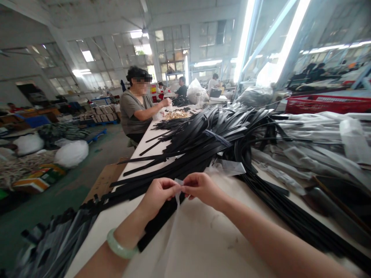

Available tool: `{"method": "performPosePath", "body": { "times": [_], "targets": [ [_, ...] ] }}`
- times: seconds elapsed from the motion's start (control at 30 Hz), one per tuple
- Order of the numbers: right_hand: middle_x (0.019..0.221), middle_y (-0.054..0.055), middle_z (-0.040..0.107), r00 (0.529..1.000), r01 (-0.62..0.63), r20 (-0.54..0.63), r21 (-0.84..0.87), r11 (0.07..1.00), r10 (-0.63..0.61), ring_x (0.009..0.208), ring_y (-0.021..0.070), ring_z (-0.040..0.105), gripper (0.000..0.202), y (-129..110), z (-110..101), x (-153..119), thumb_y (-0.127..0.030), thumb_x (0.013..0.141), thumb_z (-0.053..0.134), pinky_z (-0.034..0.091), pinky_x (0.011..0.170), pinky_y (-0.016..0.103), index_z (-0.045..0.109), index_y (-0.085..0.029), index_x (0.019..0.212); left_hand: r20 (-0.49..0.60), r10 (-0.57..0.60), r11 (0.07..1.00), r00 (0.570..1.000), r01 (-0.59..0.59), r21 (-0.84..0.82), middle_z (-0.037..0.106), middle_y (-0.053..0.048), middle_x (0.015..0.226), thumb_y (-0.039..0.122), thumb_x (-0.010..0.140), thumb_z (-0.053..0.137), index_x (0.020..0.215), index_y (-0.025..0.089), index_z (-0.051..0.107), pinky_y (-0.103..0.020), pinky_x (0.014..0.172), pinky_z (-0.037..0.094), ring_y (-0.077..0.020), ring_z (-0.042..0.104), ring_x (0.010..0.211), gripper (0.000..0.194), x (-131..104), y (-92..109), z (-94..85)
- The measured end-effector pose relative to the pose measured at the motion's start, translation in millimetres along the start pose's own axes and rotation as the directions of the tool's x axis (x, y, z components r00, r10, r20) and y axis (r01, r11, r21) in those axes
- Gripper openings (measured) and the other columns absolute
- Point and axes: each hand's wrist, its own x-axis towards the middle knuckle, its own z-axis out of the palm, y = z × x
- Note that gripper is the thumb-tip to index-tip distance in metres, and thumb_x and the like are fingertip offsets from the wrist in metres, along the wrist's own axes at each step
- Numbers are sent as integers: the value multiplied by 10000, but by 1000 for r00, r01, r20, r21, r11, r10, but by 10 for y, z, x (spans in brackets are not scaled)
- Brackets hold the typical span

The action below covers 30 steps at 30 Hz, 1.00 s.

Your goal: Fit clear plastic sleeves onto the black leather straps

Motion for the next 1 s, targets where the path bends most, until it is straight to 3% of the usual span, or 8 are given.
{"method": "performPosePath", "body": {
  "times": [0.13,0.37,0.53,0.8,1.0],
  "targets": [
    [608,6,636,1000,4,-18,-25,1000,-4,531,103,562,281,-38,71,-28,-404,687,744,458,514,226,643,-141,701,8,-26,993,1000,26,-119,631,-4,664,389,727,721,783,150,625,-200,477,309,-96,475,541,263,-28,32,-37],
    [557,-26,588,999,23,-27,-86,996,-26,506,103,541,273,-55,137,-75,-406,689,736,416,487,219,619,-160,706,-94,142,989,986,-136,62,623,-9,639,311,690,720,616,150,681,-248,604,394,-134,519,614,181,-70,89,-93],
    [573,-22,593,1000,23,0,-60,998,-23,512,101,537,331,-63,153,-89,-459,680,755,429,503,227,612,-160,696,-157,147,985,977,-130,116,671,-26,641,264,668,708,600,166,703,-284,694,445,-180,593,674,120,-82,91,-88],
    [575,-23,582,999,33,31,-27,999,-32,512,104,527,426,-25,139,-83,-534,617,803,413,499,234,626,-156,699,-161,85,990,983,-64,129,703,-39,613,287,621,731,596,168,733,-287,643,449,-184,605,614,121,-92,79,-88],
    [563,-16,583,997,59,58,-62,996,-55,515,102,517,417,-17,126,-93,-529,633,800,388,494,228,645,-148,704,-158,64,993,985,-46,113,631,-7,530,305,584,756,547,158,668,-250,539,362,-123,491,509,176,-82,46,-86]
  ]
}}
